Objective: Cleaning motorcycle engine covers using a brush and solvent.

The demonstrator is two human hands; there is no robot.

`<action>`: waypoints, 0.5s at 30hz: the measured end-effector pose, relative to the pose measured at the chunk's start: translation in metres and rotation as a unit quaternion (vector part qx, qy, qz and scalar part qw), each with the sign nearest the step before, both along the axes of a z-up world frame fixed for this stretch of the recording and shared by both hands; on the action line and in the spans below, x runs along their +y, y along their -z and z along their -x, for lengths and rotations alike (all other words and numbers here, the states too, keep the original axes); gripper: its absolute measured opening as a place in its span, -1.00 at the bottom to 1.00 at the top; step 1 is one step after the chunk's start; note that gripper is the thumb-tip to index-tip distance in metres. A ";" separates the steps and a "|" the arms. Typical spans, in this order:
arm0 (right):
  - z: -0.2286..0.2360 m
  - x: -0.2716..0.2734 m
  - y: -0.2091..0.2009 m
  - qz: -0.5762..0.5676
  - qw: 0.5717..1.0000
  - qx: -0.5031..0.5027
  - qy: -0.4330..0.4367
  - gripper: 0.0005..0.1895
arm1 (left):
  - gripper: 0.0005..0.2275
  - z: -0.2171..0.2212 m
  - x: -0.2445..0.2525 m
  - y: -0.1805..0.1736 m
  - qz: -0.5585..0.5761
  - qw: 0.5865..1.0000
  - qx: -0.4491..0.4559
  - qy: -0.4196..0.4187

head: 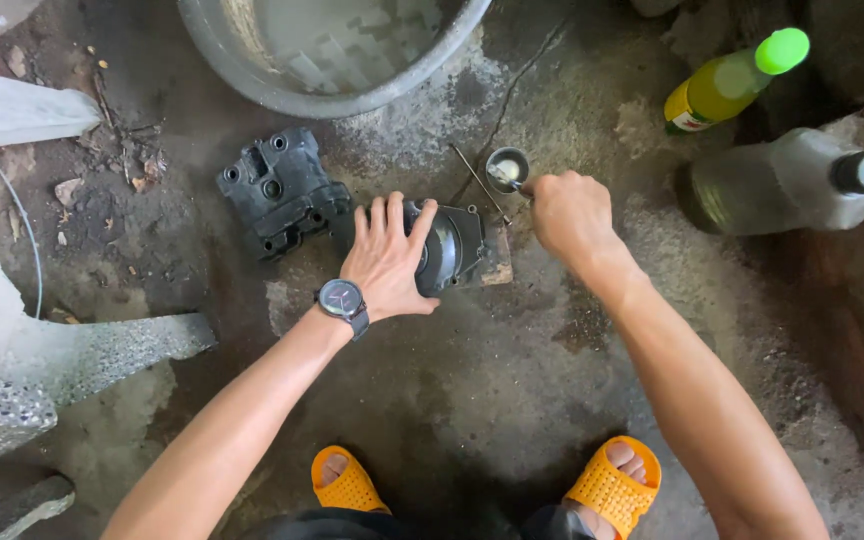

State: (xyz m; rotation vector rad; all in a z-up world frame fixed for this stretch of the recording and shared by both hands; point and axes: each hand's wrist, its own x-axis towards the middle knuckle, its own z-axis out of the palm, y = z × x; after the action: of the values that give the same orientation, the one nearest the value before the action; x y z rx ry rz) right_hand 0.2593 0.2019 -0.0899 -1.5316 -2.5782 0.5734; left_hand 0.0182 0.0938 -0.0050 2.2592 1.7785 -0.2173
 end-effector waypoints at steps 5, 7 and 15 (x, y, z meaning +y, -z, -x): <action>-0.024 -0.042 -0.066 0.081 0.988 0.100 0.083 -0.69 | 0.17 0.002 -0.012 0.006 0.014 0.998 -0.044 -0.038; -0.027 -0.085 -0.075 0.100 0.974 0.172 0.108 -0.69 | 0.16 0.005 -0.015 0.008 0.005 0.996 -0.075 -0.040; 0.021 -0.164 -0.005 0.101 0.932 0.311 0.158 -0.64 | 0.13 0.004 -0.013 0.014 -0.008 0.997 -0.077 -0.022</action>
State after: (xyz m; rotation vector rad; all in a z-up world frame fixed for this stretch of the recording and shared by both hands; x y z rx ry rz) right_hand 0.2382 0.0380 -0.0850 -1.4633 -1.8052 1.0960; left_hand 0.0142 0.0811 -0.0190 2.1797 1.7539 -0.0195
